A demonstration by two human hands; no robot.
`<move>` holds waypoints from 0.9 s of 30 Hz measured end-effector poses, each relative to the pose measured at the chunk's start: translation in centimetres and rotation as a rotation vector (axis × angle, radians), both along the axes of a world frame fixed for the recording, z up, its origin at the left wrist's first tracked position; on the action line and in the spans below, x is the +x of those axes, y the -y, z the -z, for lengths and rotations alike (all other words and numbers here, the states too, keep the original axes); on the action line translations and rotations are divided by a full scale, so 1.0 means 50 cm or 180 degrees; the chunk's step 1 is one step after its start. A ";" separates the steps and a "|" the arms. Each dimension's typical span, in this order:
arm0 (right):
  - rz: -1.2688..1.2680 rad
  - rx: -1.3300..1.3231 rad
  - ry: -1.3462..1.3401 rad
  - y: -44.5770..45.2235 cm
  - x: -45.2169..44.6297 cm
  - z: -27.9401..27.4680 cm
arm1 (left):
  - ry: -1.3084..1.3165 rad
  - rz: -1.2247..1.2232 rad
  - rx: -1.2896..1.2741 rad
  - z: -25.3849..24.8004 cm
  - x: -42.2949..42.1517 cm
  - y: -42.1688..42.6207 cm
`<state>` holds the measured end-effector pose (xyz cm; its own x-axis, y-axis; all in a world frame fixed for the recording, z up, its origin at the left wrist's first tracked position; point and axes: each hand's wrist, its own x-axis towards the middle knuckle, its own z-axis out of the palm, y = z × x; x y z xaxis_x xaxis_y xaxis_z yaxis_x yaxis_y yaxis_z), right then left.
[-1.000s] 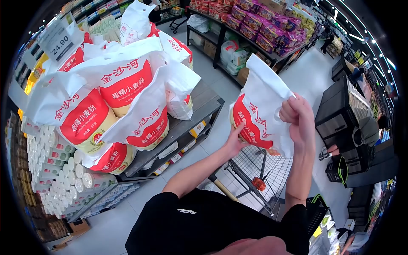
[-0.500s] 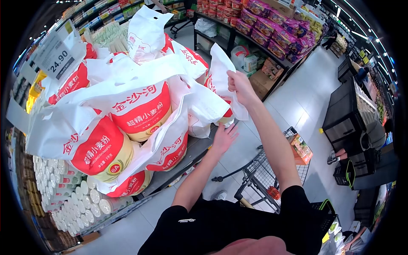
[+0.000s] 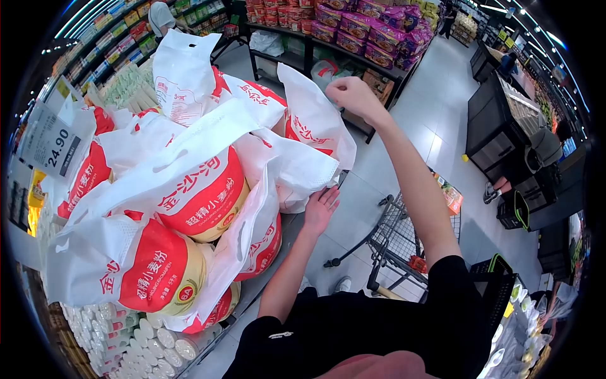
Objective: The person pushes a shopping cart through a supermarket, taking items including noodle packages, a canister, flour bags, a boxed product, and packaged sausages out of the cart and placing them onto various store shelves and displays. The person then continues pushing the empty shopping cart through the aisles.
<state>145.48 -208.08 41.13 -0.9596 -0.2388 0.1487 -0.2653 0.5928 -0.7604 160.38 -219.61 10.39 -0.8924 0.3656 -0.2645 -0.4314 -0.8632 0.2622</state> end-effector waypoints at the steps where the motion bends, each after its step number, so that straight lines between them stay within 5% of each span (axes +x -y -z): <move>1: 0.0079 -0.0402 -0.0062 -0.017 -0.018 0.002 | 0.0034 -0.0022 -0.0061 0.003 0.007 0.002; 5: 0.0650 -0.0656 -0.0509 -0.064 -0.039 0.030 | 0.0255 -0.0013 -0.0214 0.004 0.049 0.002; 9: -0.0798 -0.1045 -0.0526 0.020 -0.036 0.262 | 0.0330 0.0240 -0.0351 0.018 0.095 -0.013; 10: -0.1150 -0.0094 -0.0962 0.059 0.004 0.328 | 0.0302 0.0336 -0.0374 0.038 0.108 -0.020; 11: -0.0970 0.1705 -0.2104 0.083 0.035 0.410 | 0.0285 0.0443 -0.0410 0.053 0.126 -0.025; 12: -0.1135 0.1849 -0.1837 0.110 0.068 0.435 | 0.0282 0.0505 -0.0454 0.057 0.144 -0.027; 15: -0.1289 0.1647 -0.1010 0.124 0.103 0.413 | 0.0222 0.0701 -0.0722 0.062 0.198 -0.025; 21: -0.1036 0.1576 -0.1046 0.087 0.130 0.372 | -0.0379 0.1069 -0.2113 0.012 0.285 -0.066; 24: -0.0422 0.0749 -0.1787 0.050 0.167 0.331 | -0.1639 0.1145 -0.2781 -0.038 0.310 -0.121; 27: -0.0200 0.0840 -0.2256 -0.090 0.212 0.316 | -0.3003 0.1168 -0.3339 -0.094 0.349 -0.187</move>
